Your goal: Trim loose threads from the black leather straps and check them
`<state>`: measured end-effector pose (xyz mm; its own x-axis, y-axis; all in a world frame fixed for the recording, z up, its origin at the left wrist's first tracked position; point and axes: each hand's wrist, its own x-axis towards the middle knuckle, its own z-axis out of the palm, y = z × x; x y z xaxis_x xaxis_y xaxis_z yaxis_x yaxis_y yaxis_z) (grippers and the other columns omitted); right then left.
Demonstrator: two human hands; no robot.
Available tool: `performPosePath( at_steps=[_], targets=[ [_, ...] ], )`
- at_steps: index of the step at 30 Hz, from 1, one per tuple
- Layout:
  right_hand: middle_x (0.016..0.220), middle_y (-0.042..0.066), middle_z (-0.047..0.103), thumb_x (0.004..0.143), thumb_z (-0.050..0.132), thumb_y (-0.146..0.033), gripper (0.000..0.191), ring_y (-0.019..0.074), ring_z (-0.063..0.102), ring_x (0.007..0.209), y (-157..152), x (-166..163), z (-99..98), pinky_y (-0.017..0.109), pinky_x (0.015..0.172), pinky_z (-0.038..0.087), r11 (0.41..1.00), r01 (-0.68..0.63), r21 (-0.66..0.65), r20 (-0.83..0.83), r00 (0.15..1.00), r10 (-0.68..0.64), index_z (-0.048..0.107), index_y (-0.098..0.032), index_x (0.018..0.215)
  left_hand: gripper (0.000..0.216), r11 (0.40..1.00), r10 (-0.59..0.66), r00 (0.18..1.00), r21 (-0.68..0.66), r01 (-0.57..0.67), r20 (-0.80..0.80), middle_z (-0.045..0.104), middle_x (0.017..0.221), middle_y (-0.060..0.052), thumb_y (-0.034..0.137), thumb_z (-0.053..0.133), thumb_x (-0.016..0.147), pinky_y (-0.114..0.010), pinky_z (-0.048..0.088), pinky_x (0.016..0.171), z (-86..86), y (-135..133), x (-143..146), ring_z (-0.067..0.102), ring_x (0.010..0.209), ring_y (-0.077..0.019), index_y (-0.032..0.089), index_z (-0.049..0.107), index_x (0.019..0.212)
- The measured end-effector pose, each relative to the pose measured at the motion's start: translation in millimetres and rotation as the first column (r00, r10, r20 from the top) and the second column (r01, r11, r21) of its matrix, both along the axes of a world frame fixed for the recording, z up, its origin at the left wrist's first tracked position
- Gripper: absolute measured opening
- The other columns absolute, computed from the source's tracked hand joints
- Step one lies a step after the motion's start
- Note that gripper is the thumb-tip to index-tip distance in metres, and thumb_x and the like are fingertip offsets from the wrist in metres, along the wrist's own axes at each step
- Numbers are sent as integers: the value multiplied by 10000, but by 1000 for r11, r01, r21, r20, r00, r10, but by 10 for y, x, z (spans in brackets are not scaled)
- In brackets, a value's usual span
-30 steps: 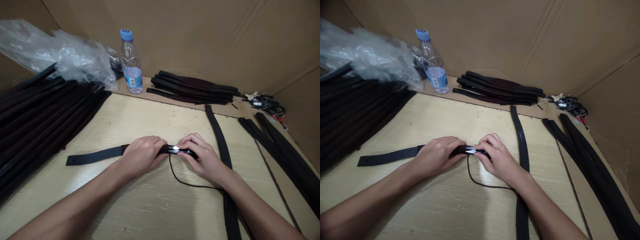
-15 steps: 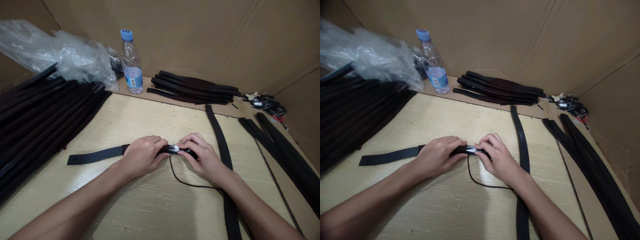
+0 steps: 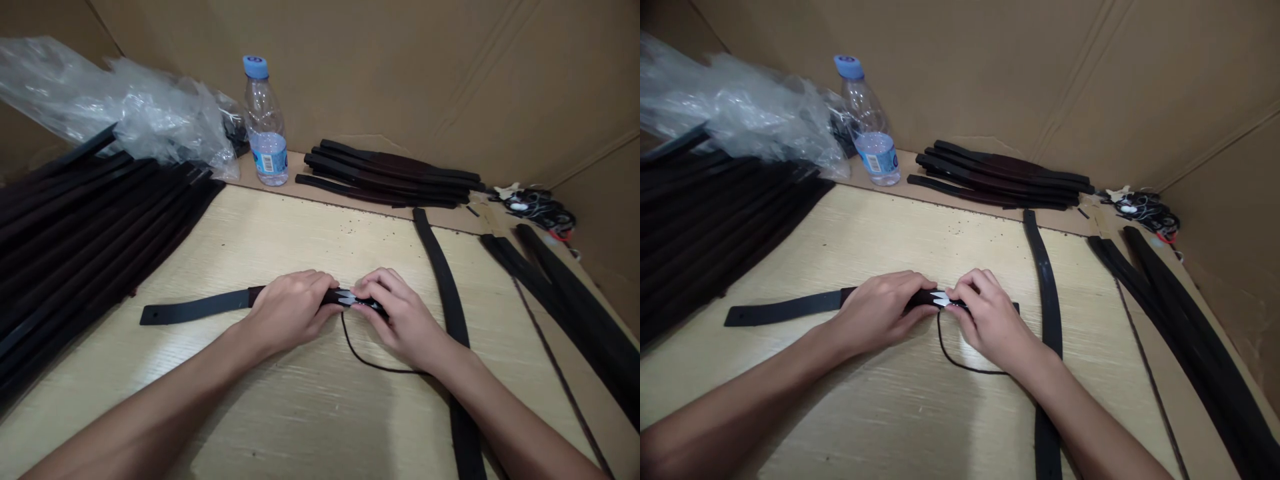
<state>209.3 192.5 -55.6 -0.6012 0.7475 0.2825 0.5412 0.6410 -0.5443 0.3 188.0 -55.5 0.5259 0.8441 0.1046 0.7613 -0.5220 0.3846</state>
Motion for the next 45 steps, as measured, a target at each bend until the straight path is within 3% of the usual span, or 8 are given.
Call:
performPosePath(
  at_steps=[6,19,45],
  targets=[
    [916,110,568,915,515,-160,64,253,523,878,13,-6,-9,403,755,490,999,13,33,27,1000,-14,577,-164,930,229,1000,5,1000,0,-5,-5,715,949,-66,344,532,907,-364,526,706,8,11,7,671,854,-252,161,612,1018],
    [938,92,586,901,556,-169,62,246,551,912,72,121,46,398,778,498,999,-16,-41,-15,1000,15,586,-204,943,205,1000,-20,1000,6,20,2,714,949,-69,342,548,899,-348,517,702,11,13,-20,674,847,-241,173,600,1004],
    [930,98,597,905,546,-177,78,245,560,901,66,88,7,404,776,507,1000,0,6,-12,1000,0,606,-194,952,224,1000,-16,1000,3,16,-6,716,946,-73,347,542,902,-364,525,708,15,5,-10,672,849,-250,164,611,1011]
  ],
)
